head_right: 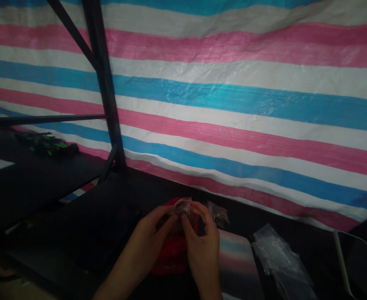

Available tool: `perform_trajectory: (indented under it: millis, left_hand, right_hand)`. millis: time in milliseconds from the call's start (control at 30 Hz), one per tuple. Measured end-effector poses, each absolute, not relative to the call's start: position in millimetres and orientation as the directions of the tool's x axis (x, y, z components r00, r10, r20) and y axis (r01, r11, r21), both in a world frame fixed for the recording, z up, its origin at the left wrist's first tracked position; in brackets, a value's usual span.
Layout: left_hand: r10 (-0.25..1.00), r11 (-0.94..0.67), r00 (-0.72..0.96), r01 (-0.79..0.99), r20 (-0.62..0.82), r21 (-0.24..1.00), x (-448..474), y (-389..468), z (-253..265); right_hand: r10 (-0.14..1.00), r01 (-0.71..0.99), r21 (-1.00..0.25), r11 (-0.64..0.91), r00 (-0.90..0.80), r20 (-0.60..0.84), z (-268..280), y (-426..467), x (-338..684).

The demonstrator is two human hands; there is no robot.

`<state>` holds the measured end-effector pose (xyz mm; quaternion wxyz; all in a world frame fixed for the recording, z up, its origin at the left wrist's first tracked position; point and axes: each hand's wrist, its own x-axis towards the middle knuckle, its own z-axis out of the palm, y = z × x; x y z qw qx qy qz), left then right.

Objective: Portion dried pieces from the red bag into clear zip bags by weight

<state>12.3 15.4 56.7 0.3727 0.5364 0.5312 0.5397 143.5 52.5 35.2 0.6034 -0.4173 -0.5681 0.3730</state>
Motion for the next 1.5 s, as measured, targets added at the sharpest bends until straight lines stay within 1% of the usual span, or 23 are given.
perform_trajectory:
  millis: [100,167,233,300,367,500,667,733,800,867,933,1000,1100,1200,1333,1500]
  left_hand:
    - [0.948,-0.19,-0.206,0.251,0.244,0.949,14,18,59]
    - [0.945,-0.21,-0.196,0.246,0.261,0.946,15,18,61]
    - [0.949,-0.236,-0.158,0.218,0.273,0.947,17,19,62]
    - [0.949,-0.252,-0.141,0.199,0.282,0.947,22,21,62]
    - [0.942,-0.258,-0.163,0.21,0.294,0.943,28,23,62]
    - [0.917,-0.264,-0.219,0.292,0.333,0.919,38,27,59]
    - [0.914,-0.299,-0.159,0.36,0.374,0.884,48,28,59]
    - [0.916,-0.277,-0.188,0.343,0.355,0.897,51,28,60]
    - [0.927,-0.243,-0.214,0.281,0.307,0.928,53,28,61]
    - [0.939,-0.211,-0.224,0.224,0.261,0.952,54,28,62]
    - [0.943,-0.197,-0.223,0.217,0.245,0.956,55,28,61]
    - [0.939,-0.189,-0.235,0.251,0.25,0.949,55,29,61]
    - [0.935,-0.178,-0.253,0.272,0.249,0.946,57,29,62]
    - [0.946,-0.171,-0.238,0.208,0.22,0.963,60,28,63]
    - [0.971,-0.159,-0.167,0.085,0.171,0.984,64,27,61]
    - [0.969,-0.166,-0.167,0.091,0.18,0.982,62,27,60]
  right_hand:
    - [0.949,-0.081,-0.946,0.315,0.019,0.315,37,51,151]
    - [0.966,-0.154,-0.955,0.253,-0.014,0.258,38,50,156]
    - [0.974,-0.178,-0.96,0.216,-0.024,0.224,40,50,162]
    - [0.976,-0.155,-0.965,0.211,-0.014,0.216,42,50,167]
    - [0.974,-0.096,-0.969,0.227,0.006,0.227,44,50,172]
    - [0.947,0.059,-0.953,0.299,0.104,0.303,50,47,184]
    - [0.932,0.131,-0.944,0.303,0.167,0.323,56,45,196]
    - [0.935,0.116,-0.953,0.282,0.188,0.299,56,46,200]
    - [0.952,0.051,-0.968,0.245,0.178,0.25,55,47,202]
    - [0.973,-0.038,-0.977,0.208,0.114,0.202,54,48,205]
    - [0.984,-0.087,-0.981,0.176,0.027,0.174,55,47,206]
    - [0.986,-0.076,-0.985,0.157,-0.041,0.16,56,46,208]
    - [0.984,-0.004,-0.985,0.173,-0.051,0.173,58,43,209]
    - [0.978,0.048,-0.977,0.208,-0.013,0.208,59,43,208]
    - [0.975,0.041,-0.975,0.22,-0.018,0.22,57,44,207]
    - [0.98,0.072,-0.978,0.198,-0.019,0.197,56,46,204]
